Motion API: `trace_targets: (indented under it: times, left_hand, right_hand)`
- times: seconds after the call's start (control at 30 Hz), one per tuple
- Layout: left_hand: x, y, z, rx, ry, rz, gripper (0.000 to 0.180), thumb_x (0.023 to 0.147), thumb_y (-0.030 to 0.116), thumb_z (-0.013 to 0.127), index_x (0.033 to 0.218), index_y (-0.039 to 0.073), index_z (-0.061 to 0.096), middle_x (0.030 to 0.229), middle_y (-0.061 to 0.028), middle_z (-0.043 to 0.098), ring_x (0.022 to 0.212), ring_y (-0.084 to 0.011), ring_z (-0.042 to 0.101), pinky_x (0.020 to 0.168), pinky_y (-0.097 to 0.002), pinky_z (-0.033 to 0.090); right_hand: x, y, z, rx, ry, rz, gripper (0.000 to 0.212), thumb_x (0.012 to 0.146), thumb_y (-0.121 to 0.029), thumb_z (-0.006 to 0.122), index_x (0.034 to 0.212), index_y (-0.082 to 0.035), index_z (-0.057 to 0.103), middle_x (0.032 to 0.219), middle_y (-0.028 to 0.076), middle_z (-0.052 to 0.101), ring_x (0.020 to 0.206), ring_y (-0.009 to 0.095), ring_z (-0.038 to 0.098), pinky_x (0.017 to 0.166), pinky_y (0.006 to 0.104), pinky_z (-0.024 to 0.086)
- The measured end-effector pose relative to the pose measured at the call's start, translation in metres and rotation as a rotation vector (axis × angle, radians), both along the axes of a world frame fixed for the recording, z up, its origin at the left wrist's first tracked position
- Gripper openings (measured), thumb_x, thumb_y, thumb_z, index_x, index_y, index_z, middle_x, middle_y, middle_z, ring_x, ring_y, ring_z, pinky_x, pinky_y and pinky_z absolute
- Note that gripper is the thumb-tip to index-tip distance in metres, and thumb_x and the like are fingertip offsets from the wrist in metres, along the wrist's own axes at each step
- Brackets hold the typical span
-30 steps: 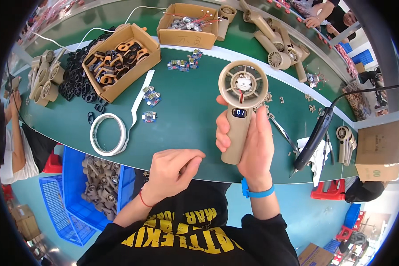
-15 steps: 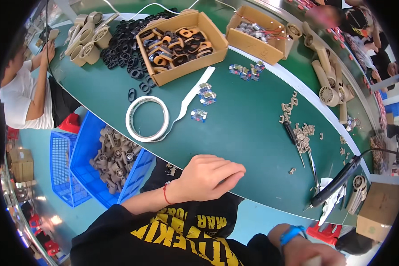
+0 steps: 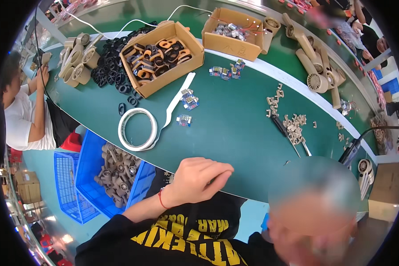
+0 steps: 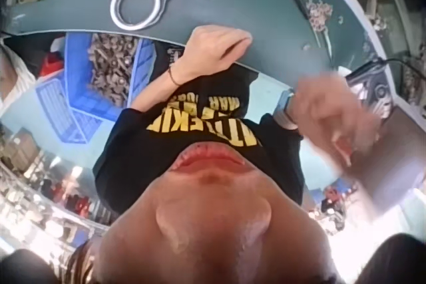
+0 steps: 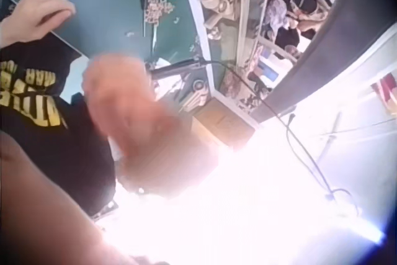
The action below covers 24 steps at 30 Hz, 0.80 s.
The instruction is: Assembling and testing the internal components and outer casing of a handheld electric fan.
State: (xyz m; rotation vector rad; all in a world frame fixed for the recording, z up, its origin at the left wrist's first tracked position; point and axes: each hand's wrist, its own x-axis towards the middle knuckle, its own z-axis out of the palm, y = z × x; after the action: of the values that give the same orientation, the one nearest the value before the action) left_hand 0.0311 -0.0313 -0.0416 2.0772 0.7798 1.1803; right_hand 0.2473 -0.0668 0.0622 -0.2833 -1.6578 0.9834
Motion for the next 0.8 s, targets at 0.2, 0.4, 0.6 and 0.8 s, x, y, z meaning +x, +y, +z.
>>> trace_targets:
  times: [0.2, 0.4, 0.6, 0.8]
  left_hand:
    - [-0.004, 0.005, 0.003, -0.14, -0.132, 0.107, 0.018, 0.077, -0.003, 0.062, 0.094, 0.003, 0.063, 0.067, -0.0049, 0.058, 0.049, -0.0139, 0.052, 0.047, -0.0257, 0.04]
    - [-0.003, 0.003, -0.009, -0.266, -0.359, 0.081, 0.036, 0.078, -0.006, 0.06, 0.112, 0.0, 0.056, 0.082, -0.0051, 0.06, 0.057, -0.0081, 0.049, 0.047, -0.0213, 0.034]
    - [-0.004, 0.003, -0.01, -0.224, -0.316, 0.087, 0.04, 0.078, -0.006, 0.059, 0.117, 0.0, 0.053, 0.088, -0.0063, 0.06, 0.06, -0.0081, 0.051, 0.048, -0.021, 0.035]
    - [-0.005, 0.002, -0.01, -0.24, -0.362, 0.104, 0.039, 0.078, -0.004, 0.06, 0.116, -0.003, 0.051, 0.089, -0.0082, 0.06, 0.061, -0.0095, 0.054, 0.047, -0.0207, 0.036]
  right_hand:
    - [-0.066, 0.031, -0.028, -1.027, 0.008, -0.396, 0.058, 0.097, -0.055, 0.032, 0.098, 0.0, 0.051, 0.061, 0.005, 0.051, 0.043, 0.011, 0.048, 0.04, 0.0229, 0.038]
    - [-0.079, 0.012, -0.034, -1.008, -0.003, -0.289, 0.067, 0.094, -0.063, 0.027, 0.099, 0.001, 0.048, 0.057, 0.004, 0.048, 0.041, 0.009, 0.044, 0.038, 0.022, 0.037]
    - [-0.08, 0.005, -0.037, -1.015, 0.095, -0.174, 0.053, 0.098, -0.051, 0.035, 0.104, 0.001, 0.049, 0.064, 0.006, 0.052, 0.048, 0.009, 0.048, 0.047, 0.0219, 0.038]
    - [-0.082, -0.002, -0.036, -1.036, 0.089, -0.119, 0.053, 0.099, -0.049, 0.034, 0.111, 0.001, 0.045, 0.067, 0.007, 0.053, 0.049, 0.009, 0.048, 0.047, 0.0219, 0.038]
